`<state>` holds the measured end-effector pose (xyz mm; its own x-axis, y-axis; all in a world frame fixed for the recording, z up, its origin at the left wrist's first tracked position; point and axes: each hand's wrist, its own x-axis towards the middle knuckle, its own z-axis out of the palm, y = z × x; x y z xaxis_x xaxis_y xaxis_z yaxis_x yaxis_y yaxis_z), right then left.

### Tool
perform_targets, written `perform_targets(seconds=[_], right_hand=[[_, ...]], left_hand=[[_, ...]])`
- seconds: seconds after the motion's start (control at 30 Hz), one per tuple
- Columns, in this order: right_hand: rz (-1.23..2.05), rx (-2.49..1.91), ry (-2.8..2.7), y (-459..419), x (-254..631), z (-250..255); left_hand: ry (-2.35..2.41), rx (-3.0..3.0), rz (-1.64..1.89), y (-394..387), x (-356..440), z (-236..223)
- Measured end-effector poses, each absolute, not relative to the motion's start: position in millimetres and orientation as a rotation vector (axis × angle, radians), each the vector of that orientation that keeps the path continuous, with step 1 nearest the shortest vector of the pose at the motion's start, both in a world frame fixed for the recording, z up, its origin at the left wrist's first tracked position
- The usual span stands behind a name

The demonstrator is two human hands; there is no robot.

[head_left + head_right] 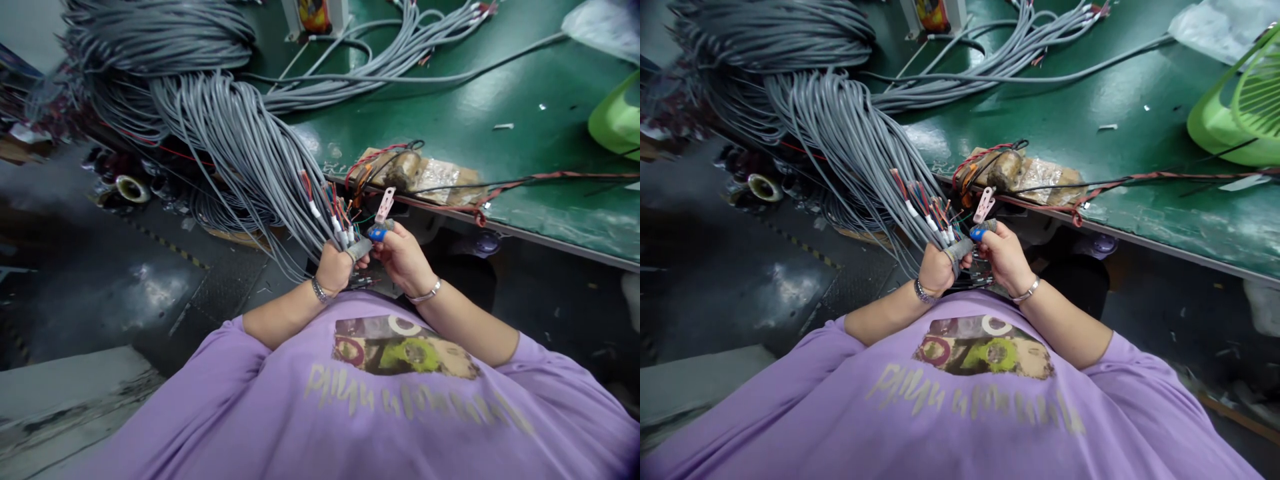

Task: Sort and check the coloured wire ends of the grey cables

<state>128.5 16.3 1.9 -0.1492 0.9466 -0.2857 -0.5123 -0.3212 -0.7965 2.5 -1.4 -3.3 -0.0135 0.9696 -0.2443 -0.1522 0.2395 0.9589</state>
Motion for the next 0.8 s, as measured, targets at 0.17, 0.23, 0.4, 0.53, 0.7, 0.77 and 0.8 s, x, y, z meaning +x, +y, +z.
perform_targets(seconds=[0.17,0.23,0.4,0.53,0.7,0.77,0.8], right_hand=[[1.754,-0.929,-0.676,14,118,8],[1.742,-0.96,-0.668,15,116,6],[1.637,-1.07,-0.496,30,131,-6],[1.749,-1.006,-0.445,31,149,-9],[1.806,-0.949,-0.643,20,145,-3],[1.73,-0.953,-0.681,21,140,-2],[1.702,-0.954,-0.685,21,138,-2]], left_hand=[[1.185,0.918,1.03,-1,1,-2],[1.184,0.907,1.047,-1,1,-2],[1.186,0.898,1.077,-4,0,-3],[1.17,0.865,1.116,-4,-2,-3],[1.171,0.856,1.125,-3,-1,-3],[1.167,0.859,1.131,-3,0,-4],[1.168,0.858,1.134,-4,0,-5]])
